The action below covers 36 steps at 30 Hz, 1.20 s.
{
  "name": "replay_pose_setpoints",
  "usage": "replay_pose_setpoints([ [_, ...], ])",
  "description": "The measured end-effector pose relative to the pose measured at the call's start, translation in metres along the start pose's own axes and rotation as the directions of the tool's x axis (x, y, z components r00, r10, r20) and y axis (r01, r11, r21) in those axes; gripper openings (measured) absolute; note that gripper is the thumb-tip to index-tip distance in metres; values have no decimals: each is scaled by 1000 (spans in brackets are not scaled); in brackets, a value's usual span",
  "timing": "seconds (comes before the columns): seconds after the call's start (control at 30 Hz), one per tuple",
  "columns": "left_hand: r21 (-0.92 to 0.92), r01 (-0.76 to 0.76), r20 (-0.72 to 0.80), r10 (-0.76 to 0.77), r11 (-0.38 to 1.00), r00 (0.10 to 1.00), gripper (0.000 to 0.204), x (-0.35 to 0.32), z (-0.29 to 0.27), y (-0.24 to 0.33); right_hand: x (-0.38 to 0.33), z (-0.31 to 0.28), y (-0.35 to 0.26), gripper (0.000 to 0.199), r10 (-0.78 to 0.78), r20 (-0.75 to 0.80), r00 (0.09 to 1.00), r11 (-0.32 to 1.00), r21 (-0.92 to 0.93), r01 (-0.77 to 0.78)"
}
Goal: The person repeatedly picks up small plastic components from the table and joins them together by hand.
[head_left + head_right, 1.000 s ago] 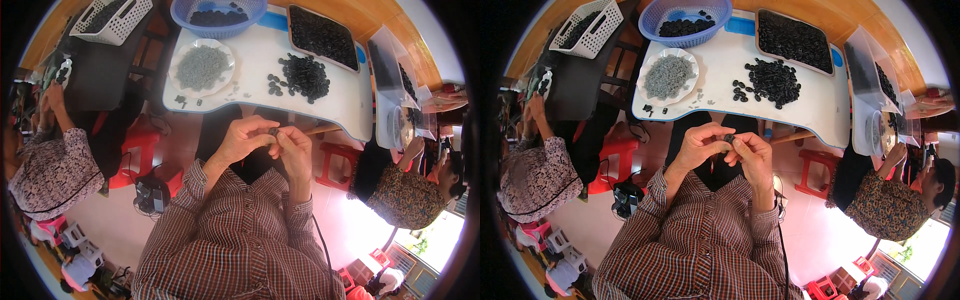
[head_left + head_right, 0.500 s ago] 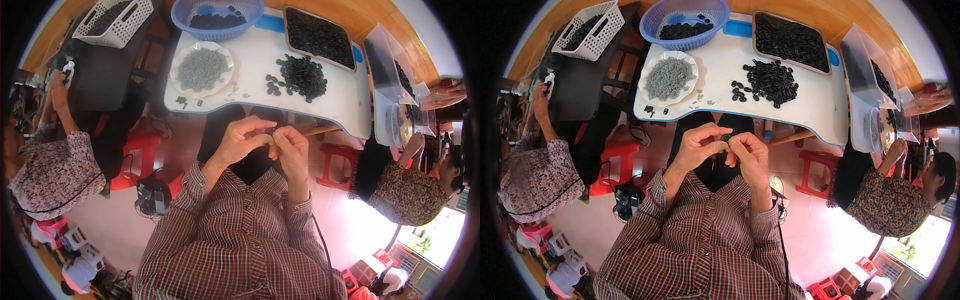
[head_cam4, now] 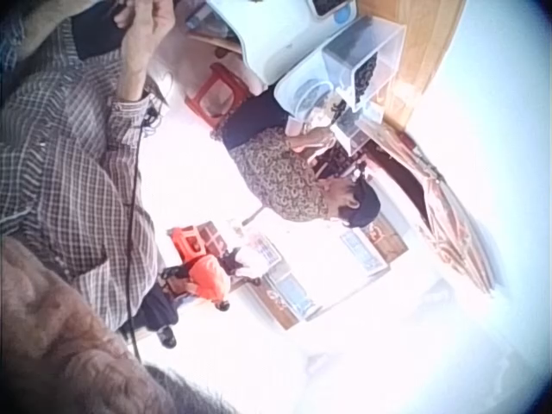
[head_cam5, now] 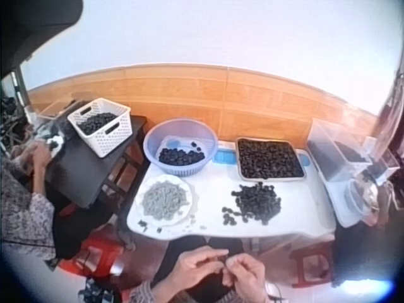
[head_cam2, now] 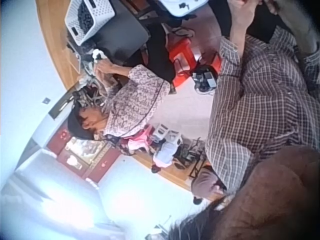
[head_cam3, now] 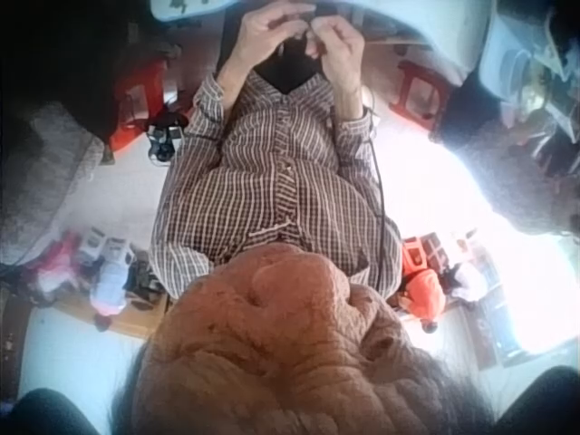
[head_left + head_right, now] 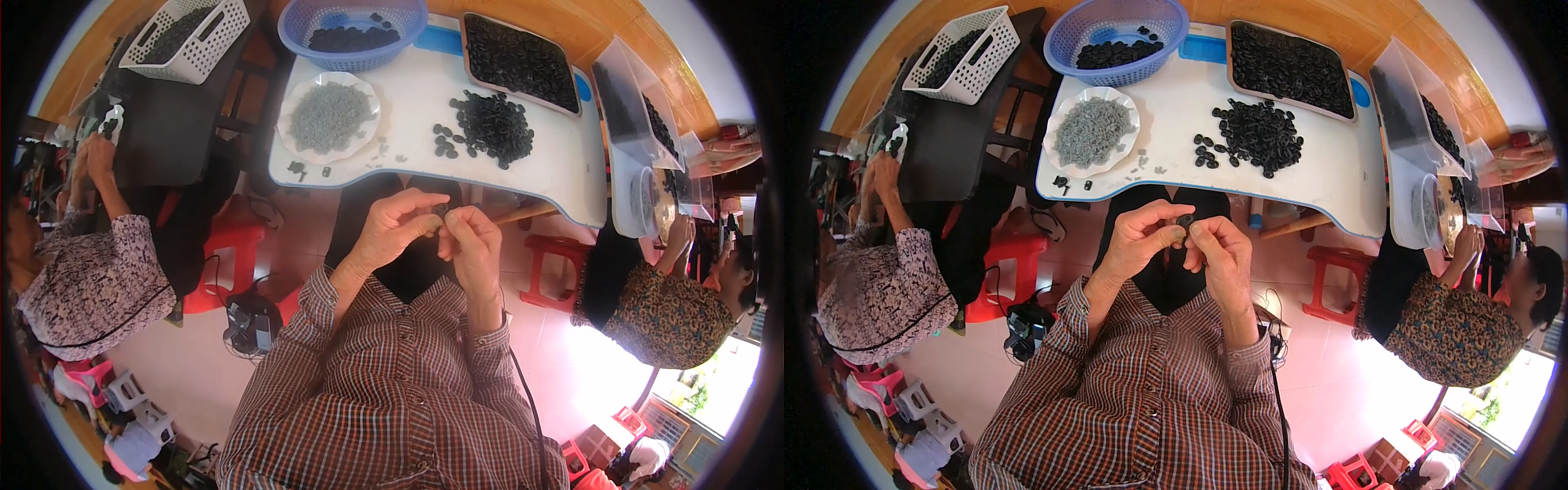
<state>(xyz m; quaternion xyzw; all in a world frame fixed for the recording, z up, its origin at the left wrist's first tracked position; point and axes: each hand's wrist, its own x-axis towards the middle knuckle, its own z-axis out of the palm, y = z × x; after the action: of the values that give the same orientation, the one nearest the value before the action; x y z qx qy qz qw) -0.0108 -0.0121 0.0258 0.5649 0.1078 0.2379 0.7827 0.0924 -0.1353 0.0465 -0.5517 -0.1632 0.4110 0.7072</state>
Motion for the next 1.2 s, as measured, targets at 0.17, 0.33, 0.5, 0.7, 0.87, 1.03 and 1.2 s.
replay_pose_setpoints([
  [0.17,5,4,0,-4,1000,1000,28,0,-5,-2,4,1,4,19,-3,13,1000,1000,-25,4],
  [0.33,347,-33,-9,39,937,999,29,-1,-7,-1,6,-3,10,18,30,4,1000,994,-109,-30],
  [0.5,462,-155,27,161,873,987,27,3,-8,-4,9,-1,12,16,61,-12,998,995,-76,-62],
  [0.7,443,-91,-4,104,892,995,26,7,-9,-6,15,-2,15,17,60,-33,998,996,-64,-62],
  [0.87,409,-73,-46,100,909,994,28,7,-7,-8,19,-3,18,20,26,-10,1000,989,-147,-28],
  [1.03,319,-14,-83,43,948,996,26,10,-3,-11,20,-1,12,17,0,-49,999,966,-259,-12],
  [1.2,163,47,-138,-24,986,990,24,10,-3,-17,23,2,20,15,-82,-46,996,942,-330,62],
])
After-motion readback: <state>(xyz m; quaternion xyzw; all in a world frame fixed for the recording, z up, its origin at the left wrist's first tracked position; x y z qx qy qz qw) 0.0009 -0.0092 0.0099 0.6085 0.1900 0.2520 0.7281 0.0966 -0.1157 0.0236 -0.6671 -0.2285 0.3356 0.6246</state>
